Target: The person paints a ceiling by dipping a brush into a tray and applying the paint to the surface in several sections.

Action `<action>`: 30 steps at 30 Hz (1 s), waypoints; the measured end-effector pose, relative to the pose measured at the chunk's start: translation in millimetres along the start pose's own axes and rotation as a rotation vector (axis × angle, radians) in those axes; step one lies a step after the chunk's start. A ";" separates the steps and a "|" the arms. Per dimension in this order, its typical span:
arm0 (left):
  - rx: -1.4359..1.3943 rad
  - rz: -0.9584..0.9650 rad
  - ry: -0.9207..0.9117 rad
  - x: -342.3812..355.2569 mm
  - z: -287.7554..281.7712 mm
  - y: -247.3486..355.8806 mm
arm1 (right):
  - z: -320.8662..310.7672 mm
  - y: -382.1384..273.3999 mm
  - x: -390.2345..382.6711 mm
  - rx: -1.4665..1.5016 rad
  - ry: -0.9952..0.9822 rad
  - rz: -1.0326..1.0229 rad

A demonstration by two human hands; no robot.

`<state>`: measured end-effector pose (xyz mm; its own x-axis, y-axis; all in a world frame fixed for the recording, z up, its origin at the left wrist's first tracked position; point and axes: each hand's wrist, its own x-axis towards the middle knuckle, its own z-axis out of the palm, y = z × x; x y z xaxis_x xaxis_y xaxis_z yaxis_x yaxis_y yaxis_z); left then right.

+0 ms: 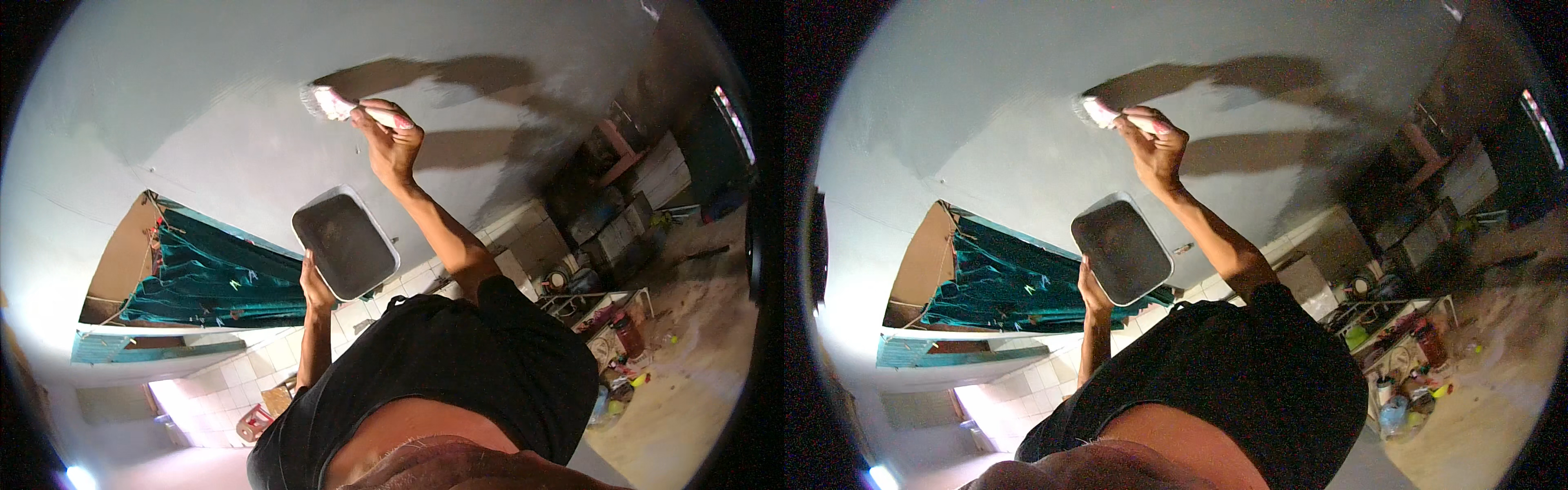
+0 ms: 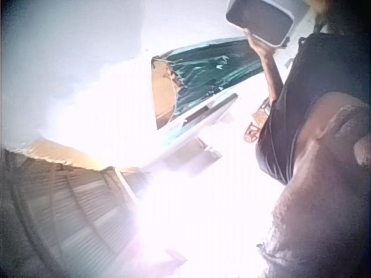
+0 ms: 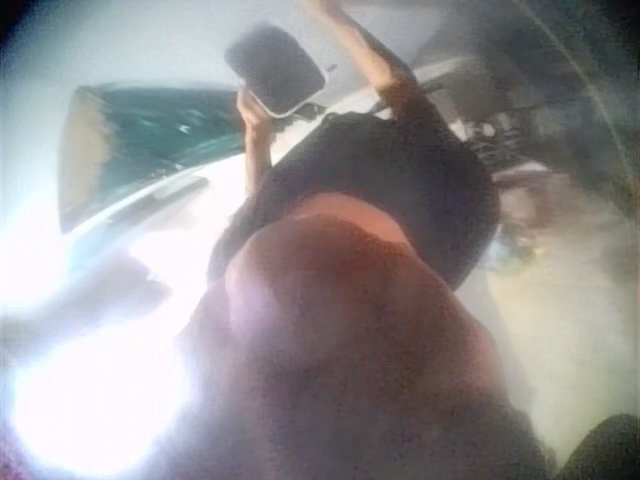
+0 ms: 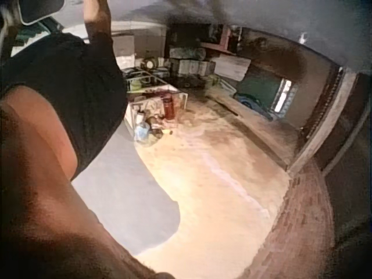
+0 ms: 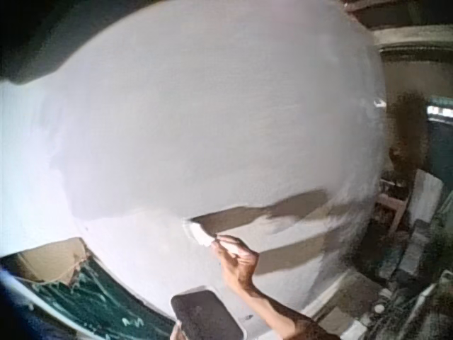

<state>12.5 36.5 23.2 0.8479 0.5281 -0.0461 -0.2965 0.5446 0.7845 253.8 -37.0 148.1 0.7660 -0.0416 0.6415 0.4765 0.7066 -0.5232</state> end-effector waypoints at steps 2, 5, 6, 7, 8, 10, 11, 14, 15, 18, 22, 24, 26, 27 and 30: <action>0.023 0.038 0.015 -4.3 -20.0 4.3 | -12.8 4.7 14.3 -0.140 0.039 -0.026; 0.048 0.040 0.042 -10.0 -5.2 19.5 | -71.9 -3.4 56.8 -0.413 0.205 -0.218; 0.057 0.051 0.102 -15.8 -3.5 21.5 | -93.5 -4.4 71.8 -0.459 0.286 -0.274; 0.055 0.037 0.100 -20.0 -6.5 21.2 | -113.6 -8.9 82.4 -0.516 0.371 -0.327; 0.088 0.052 0.072 -22.5 -11.6 22.1 | -121.3 -14.3 89.1 -0.520 0.367 -0.328; 0.068 0.012 0.148 -24.6 -25.5 22.2 | -131.4 -27.3 97.1 -0.387 0.467 -0.350; 0.074 0.002 0.133 -26.0 -30.4 19.3 | -126.5 -22.4 94.6 -0.395 0.481 -0.360; -0.033 0.099 0.044 -32.5 -41.9 19.9 | -80.6 1.3 59.0 -0.674 0.330 -0.449; -0.078 0.083 0.040 -34.1 -44.9 21.8 | -47.4 -2.7 34.0 -0.719 0.322 -0.366; -0.076 0.091 0.050 -40.7 -55.3 26.0 | 26.4 -4.4 -35.1 -0.478 -0.057 -0.360; 0.034 0.089 0.098 -38.2 -62.7 33.2 | 61.1 -9.9 -52.8 -0.331 -0.229 -0.290; 0.044 0.112 0.065 -37.3 -60.7 36.9 | 45.0 -4.2 -38.3 -0.329 -0.190 -0.257; 0.002 0.120 0.032 -42.0 -56.1 41.4 | 19.0 10.7 -4.1 -0.255 -0.036 -0.264; -0.044 0.103 -0.012 -38.2 -51.3 41.3 | -5.1 11.6 16.5 -0.232 0.081 -0.293; -0.051 0.088 0.002 -40.0 -54.7 39.3 | -73.7 -15.4 62.8 -0.605 0.320 -0.270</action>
<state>-57.1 72.3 22.1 0.8169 0.5765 0.0203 -0.3919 0.5288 0.7528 326.4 -102.5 155.1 0.6326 -0.4284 0.6452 0.7503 0.1327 -0.6476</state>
